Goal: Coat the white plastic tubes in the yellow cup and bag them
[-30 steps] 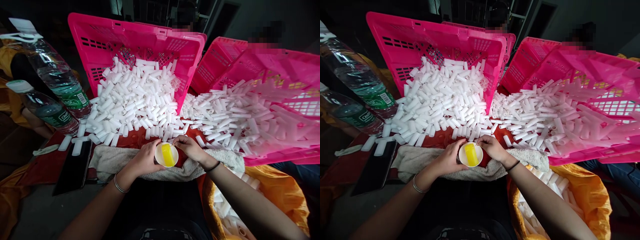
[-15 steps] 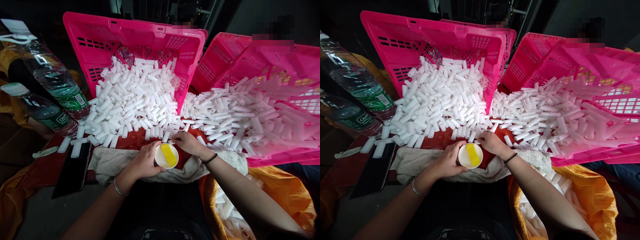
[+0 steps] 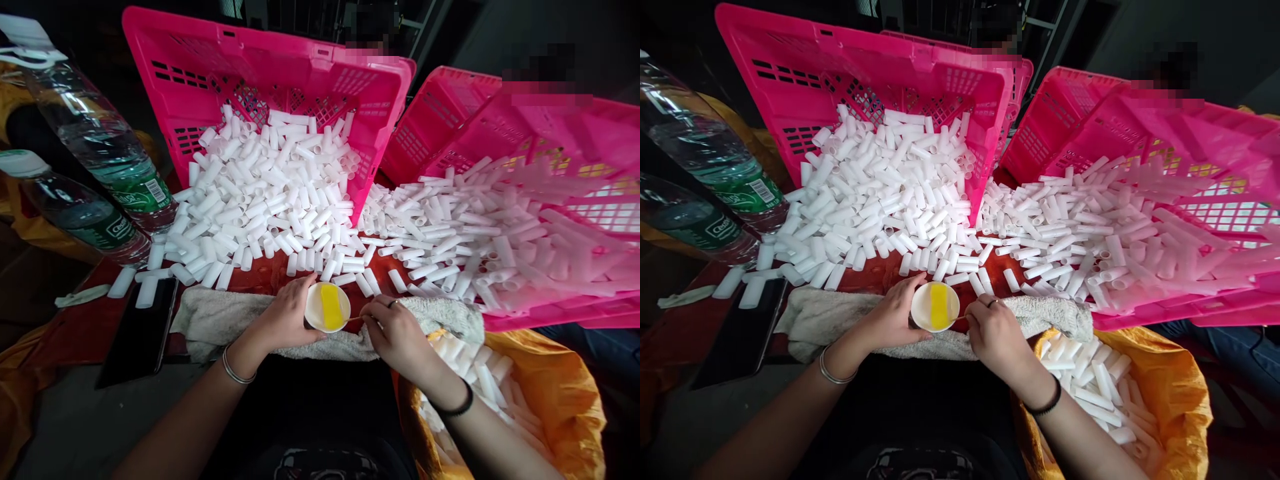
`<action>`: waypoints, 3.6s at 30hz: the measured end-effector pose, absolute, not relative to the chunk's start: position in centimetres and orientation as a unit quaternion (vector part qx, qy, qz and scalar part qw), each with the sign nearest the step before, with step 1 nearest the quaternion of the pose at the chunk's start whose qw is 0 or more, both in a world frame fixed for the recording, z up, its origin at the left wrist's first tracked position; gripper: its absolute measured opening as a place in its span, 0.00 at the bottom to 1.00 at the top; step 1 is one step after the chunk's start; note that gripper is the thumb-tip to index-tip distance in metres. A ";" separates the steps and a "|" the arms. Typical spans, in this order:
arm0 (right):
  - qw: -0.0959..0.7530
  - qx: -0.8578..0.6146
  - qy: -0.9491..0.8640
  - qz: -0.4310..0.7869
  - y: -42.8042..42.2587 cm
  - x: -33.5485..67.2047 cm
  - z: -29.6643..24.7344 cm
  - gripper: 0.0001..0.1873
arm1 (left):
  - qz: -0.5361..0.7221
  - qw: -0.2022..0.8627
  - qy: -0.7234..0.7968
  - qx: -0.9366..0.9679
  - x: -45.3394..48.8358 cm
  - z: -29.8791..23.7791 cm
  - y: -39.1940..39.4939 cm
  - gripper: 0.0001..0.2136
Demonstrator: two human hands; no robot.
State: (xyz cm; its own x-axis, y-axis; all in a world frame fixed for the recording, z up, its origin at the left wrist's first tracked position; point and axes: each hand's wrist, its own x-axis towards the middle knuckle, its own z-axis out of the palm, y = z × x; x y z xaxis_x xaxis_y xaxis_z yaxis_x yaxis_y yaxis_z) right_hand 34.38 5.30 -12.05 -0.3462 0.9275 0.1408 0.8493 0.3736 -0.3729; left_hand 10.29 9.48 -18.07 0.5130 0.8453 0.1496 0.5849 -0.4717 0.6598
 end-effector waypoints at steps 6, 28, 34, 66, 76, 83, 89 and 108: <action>0.208 -0.567 -0.792 0.093 5.1 33.8 -12.2 0.11 | 0.248 0.290 0.434 0.816 10.2 -17.7 9.3 0.55; -0.056 -0.685 -0.727 -0.004 16.1 34.7 -7.2 0.18 | 0.001 -0.020 0.708 0.706 1.8 -13.0 12.6 0.10; -0.072 -0.713 -0.698 0.000 22.1 37.4 -11.1 0.19 | -0.037 -0.007 0.730 0.683 3.0 -12.5 13.3 0.12; 0.340 -0.457 -0.808 0.151 7.8 34.2 -16.7 0.19 | 0.240 0.273 0.457 0.812 7.6 -15.8 8.9 0.08; 0.367 -0.452 -0.780 0.230 8.7 34.1 -17.3 0.14 | 0.257 0.288 0.436 0.813 10.1 -18.0 10.4 0.42; 0.382 -0.440 -0.781 0.223 8.9 34.4 -17.1 0.10 | 0.261 0.300 0.441 0.805 9.9 -18.2 10.3 0.44; 0.365 -0.484 -0.741 0.289 8.9 34.4 -17.2 0.13 | 0.272 0.309 0.435 0.801 9.8 -18.6 10.4 0.44; 0.357 -0.491 -0.732 0.310 8.7 34.2 -17.2 0.09 | 0.270 0.333 0.441 0.789 9.7 -18.5 10.3 0.39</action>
